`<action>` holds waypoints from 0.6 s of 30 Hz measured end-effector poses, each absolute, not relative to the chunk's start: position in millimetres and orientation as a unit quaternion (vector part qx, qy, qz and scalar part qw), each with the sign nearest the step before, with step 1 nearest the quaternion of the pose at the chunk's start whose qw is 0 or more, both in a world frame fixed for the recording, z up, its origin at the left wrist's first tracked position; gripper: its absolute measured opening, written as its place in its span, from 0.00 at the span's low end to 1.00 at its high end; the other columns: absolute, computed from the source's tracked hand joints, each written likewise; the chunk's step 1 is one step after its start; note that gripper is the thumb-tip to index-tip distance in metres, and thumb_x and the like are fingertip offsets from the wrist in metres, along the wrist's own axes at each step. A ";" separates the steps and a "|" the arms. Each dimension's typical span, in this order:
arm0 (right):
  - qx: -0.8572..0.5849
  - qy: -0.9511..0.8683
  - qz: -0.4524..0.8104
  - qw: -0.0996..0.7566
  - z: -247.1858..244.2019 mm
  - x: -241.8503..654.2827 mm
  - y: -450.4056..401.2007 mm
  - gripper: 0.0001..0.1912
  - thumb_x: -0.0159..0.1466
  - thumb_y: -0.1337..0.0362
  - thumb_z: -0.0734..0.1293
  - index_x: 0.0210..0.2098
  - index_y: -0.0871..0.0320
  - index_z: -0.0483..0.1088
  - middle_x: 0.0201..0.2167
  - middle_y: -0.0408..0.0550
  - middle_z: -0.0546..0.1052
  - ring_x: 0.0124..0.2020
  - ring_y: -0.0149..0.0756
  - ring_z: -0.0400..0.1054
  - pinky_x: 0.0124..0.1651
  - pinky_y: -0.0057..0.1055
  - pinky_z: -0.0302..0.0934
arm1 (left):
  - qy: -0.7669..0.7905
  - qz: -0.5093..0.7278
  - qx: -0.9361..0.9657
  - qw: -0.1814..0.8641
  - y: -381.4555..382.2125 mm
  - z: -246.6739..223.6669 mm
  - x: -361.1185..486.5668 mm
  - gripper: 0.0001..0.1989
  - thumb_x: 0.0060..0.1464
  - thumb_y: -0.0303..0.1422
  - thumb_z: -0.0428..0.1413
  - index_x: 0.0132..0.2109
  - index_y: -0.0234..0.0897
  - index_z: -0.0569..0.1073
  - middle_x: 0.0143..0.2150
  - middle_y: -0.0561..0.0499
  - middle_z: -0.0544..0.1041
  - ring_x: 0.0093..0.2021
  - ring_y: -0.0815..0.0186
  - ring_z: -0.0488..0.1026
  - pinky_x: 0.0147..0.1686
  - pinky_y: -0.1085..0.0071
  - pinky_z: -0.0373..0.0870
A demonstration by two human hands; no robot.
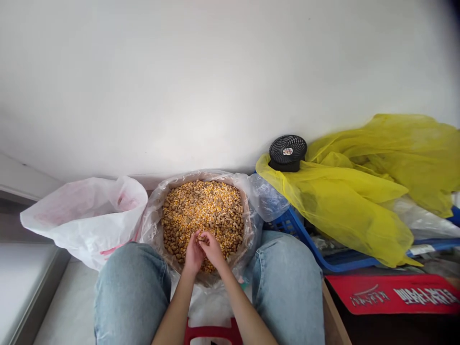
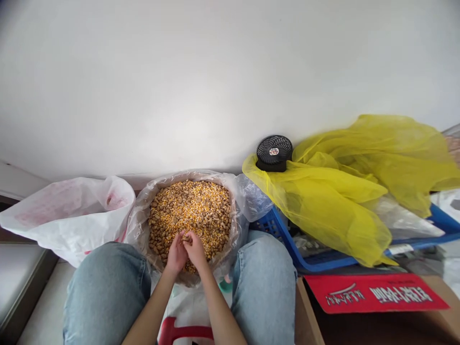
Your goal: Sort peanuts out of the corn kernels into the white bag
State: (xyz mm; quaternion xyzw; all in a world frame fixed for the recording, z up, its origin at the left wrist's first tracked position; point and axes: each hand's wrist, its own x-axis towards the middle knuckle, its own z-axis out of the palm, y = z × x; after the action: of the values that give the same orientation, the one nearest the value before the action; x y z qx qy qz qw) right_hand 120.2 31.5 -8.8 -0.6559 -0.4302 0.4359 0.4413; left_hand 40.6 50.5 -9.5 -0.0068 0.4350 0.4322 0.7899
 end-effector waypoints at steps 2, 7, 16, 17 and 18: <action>-0.665 -0.431 0.434 0.429 -1.4 113.0 29.3 0.09 0.51 0.70 0.59 0.32 0.57 0.65 0.33 0.45 0.70 0.36 0.33 0.64 0.42 0.32 0.57 | 0.407 0.470 -0.047 0.782 47.6 -8.1 43.7 0.08 0.52 0.32 0.48 0.32 0.36 0.71 0.29 0.53 0.74 0.31 0.70 0.71 0.36 0.74 0.67; -0.692 -0.468 0.410 0.366 17.2 99.8 21.5 0.10 0.53 0.67 0.60 0.36 0.57 0.67 0.37 0.49 0.70 0.41 0.35 0.63 0.46 0.32 0.56 | 0.394 0.462 -0.129 0.784 43.1 -15.3 43.3 0.14 0.54 0.31 0.44 0.26 0.34 0.70 0.23 0.54 0.72 0.25 0.74 0.70 0.29 0.78 0.67; -0.758 -0.509 0.302 0.275 21.8 126.7 38.6 0.14 0.59 0.63 0.54 0.40 0.53 0.68 0.35 0.47 0.73 0.37 0.34 0.66 0.41 0.31 0.58 | 0.382 0.469 -0.165 0.779 41.3 -27.3 41.8 0.12 0.53 0.28 0.45 0.26 0.34 0.70 0.24 0.52 0.73 0.26 0.73 0.71 0.31 0.77 0.69; -0.771 -0.503 0.272 0.280 14.3 134.3 44.9 0.15 0.59 0.64 0.54 0.41 0.55 0.67 0.37 0.48 0.72 0.39 0.35 0.66 0.42 0.32 0.58 | 0.378 0.469 -0.168 0.780 40.9 -26.4 41.3 0.11 0.53 0.27 0.46 0.26 0.34 0.70 0.24 0.52 0.73 0.27 0.73 0.71 0.32 0.76 0.69; -0.777 -0.511 0.248 0.273 6.0 141.1 51.2 0.16 0.59 0.66 0.54 0.43 0.56 0.67 0.39 0.50 0.71 0.41 0.36 0.64 0.44 0.32 0.57 | 0.378 0.470 -0.169 0.780 40.5 -25.5 40.6 0.10 0.53 0.27 0.46 0.26 0.34 0.69 0.25 0.52 0.73 0.27 0.73 0.71 0.32 0.75 0.69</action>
State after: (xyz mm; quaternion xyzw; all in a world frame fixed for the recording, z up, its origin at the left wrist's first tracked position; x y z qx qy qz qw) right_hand 141.1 51.2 6.0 -0.7768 -0.5108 0.2479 0.2726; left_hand 40.6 40.5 -25.5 -0.1686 0.3777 0.4699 0.7798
